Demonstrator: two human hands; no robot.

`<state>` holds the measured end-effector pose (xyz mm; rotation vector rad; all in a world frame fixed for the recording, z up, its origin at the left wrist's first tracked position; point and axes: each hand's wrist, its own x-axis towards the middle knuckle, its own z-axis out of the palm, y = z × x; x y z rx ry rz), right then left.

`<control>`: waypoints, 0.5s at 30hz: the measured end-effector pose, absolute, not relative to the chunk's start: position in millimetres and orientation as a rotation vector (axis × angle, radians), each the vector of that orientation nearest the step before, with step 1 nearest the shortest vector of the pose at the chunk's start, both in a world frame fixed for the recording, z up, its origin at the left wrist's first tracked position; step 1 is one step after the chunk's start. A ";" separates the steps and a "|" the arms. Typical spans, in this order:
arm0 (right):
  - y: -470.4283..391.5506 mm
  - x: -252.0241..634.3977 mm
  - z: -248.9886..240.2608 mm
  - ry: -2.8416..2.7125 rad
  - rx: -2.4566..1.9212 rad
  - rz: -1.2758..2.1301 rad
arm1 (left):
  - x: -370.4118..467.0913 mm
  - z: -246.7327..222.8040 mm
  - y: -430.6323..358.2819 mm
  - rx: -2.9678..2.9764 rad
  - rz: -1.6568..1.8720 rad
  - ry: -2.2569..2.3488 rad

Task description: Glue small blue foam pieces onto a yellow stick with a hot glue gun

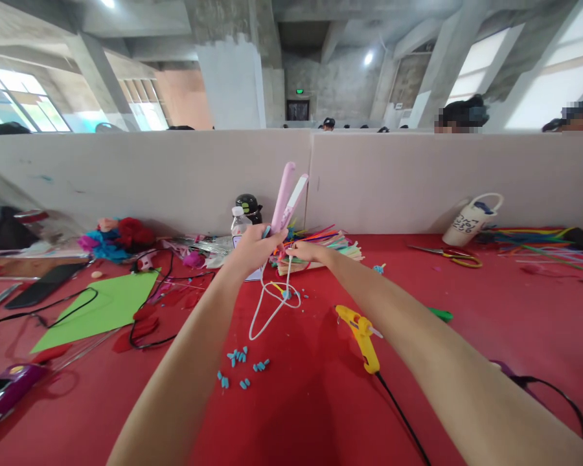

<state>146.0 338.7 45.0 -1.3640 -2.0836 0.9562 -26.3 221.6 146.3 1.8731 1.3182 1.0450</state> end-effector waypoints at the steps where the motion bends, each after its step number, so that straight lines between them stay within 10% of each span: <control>1: 338.4 145.0 46.9 -2.058 -1.384 0.955 | -25.4 146.1 221.8 1.847 1.058 1.295; 15: 275.0 224.3 121.0 -1.370 -1.156 1.279 | -15.6 212.6 173.8 1.507 1.337 0.847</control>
